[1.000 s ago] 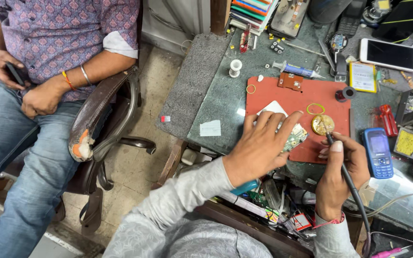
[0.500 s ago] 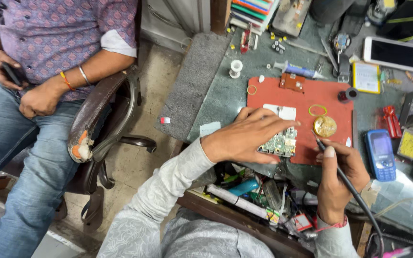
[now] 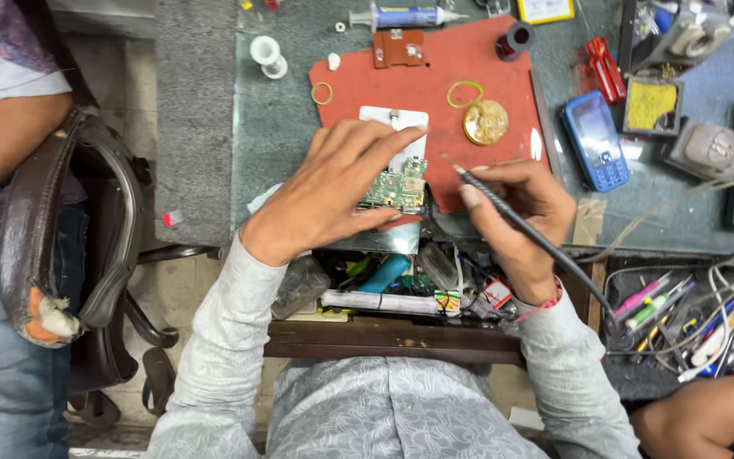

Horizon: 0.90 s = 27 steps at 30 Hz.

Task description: The person solders a green circuit board held on a white pad on the workbench, using a soldering iron in the right hand while the left hand steadies and repositions the board. They occasionally lift and turn the board to reach different edges and continue soldering along its connectors.

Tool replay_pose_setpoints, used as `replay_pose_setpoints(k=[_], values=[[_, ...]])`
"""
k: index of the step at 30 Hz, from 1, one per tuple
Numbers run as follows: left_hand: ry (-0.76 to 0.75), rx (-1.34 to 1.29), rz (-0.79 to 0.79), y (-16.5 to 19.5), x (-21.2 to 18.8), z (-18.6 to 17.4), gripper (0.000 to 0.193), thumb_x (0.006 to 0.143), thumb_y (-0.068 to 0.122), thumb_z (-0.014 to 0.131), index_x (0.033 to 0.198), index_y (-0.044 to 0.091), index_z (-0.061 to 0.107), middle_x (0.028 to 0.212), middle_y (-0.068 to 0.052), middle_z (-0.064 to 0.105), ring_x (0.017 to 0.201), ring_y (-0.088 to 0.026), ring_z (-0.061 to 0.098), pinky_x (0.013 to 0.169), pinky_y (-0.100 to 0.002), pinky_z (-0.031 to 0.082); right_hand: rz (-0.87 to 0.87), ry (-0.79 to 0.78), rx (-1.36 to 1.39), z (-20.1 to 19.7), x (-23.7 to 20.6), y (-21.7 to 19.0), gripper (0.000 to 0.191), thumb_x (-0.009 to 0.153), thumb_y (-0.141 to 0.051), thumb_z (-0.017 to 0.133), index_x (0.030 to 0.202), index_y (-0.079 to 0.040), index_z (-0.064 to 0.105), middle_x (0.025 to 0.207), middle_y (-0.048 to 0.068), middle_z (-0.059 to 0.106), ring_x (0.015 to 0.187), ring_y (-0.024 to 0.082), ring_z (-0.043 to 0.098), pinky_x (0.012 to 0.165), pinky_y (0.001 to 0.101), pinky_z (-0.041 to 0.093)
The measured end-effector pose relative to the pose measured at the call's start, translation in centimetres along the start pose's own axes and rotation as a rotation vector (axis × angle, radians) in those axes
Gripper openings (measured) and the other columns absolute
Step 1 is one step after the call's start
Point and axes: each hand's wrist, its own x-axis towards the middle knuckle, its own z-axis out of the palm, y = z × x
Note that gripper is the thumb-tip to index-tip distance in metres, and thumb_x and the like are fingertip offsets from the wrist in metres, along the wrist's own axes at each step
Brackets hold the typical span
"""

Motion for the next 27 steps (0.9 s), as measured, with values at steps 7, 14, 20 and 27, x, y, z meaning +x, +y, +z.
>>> replay_pose_setpoints(k=[7, 14, 20, 27], values=[[0.095, 0.103, 0.039, -0.2, 1.4, 1.8, 0.070, 0.079, 0.042, 0.088, 0.132, 0.009, 0.058, 0.134, -0.011, 0.049, 0.133, -0.034, 0.043, 0.109, -0.051, 0.035, -0.002, -0.047, -0.129, 0.9, 0.7, 0.5, 0.013, 0.095, 0.000, 0.075, 0.104, 0.003, 0.067, 0.092, 0.005, 0.071, 0.080, 0.006, 0.063, 0.070, 0.0215, 0.049], [0.103, 0.102, -0.013, -0.9, 1.5, 2.7, 0.067, 0.078, 0.045, 0.088, 0.129, 0.011, 0.061, 0.129, -0.008, 0.051, 0.131, -0.033, 0.043, 0.109, -0.049, 0.033, 0.000, -0.052, -0.185, 1.1, 1.1, 0.6, 0.012, 0.095, 0.000, 0.075, 0.104, 0.003, 0.068, 0.089, 0.004, 0.071, 0.079, 0.004, 0.063, 0.068, 0.0210, 0.049], [0.131, 0.104, -0.029, -1.3, 1.7, 3.4, 0.073, 0.079, 0.046, 0.089, 0.131, 0.005, 0.059, 0.130, -0.010, 0.050, 0.126, -0.033, 0.045, 0.109, -0.049, 0.036, 0.018, 0.004, -0.183, 1.2, 1.3, 1.1, 0.013, 0.096, 0.000, 0.077, 0.102, 0.003, 0.066, 0.084, 0.002, 0.068, 0.074, 0.003, 0.058, 0.065, 0.0206, 0.045], [0.127, 0.094, -0.045, -1.7, 1.7, 3.4, 0.070, 0.077, 0.046, 0.090, 0.123, 0.004, 0.058, 0.130, -0.010, 0.050, 0.125, -0.033, 0.046, 0.109, -0.048, 0.038, 0.010, -0.002, -0.220, 1.4, 1.4, 1.3, 0.012, 0.097, 0.000, 0.077, 0.103, 0.003, 0.067, 0.084, 0.003, 0.069, 0.073, 0.003, 0.059, 0.064, 0.0206, 0.045]])
